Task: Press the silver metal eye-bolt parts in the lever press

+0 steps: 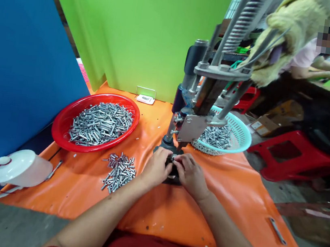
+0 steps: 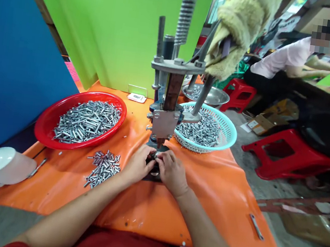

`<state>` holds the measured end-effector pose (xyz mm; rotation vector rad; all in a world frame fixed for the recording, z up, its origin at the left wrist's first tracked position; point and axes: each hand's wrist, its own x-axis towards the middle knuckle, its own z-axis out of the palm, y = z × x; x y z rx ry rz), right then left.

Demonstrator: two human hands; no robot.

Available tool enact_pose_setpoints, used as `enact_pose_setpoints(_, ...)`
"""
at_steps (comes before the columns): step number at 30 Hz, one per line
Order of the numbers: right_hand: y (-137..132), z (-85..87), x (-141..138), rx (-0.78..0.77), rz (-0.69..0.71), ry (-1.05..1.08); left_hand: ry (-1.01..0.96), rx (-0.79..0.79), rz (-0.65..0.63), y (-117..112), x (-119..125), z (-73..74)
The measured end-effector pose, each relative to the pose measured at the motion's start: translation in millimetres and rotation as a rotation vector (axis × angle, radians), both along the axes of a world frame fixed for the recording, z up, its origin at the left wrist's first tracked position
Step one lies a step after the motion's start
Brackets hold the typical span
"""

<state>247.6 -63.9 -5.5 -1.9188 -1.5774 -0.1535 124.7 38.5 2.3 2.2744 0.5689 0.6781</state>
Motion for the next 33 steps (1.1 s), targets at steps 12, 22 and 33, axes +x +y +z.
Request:
enact_pose_setpoints(12,-74.6,7.4,69.2,-0.358,0.043,0.043,0.015,0.048,0.031,0.5,7.5,2.5)
enact_pose_setpoints(22,-91.8,6.3,33.2,-0.367,0.104,0.136,0.080,0.385,-0.144,-37.4,-10.6,12.9)
enact_pose_setpoints(33,-36.6,17.1,11.8,0.052,0.088,0.845,-0.182,-0.151,-0.036,-38.1,-5.3,4.5)
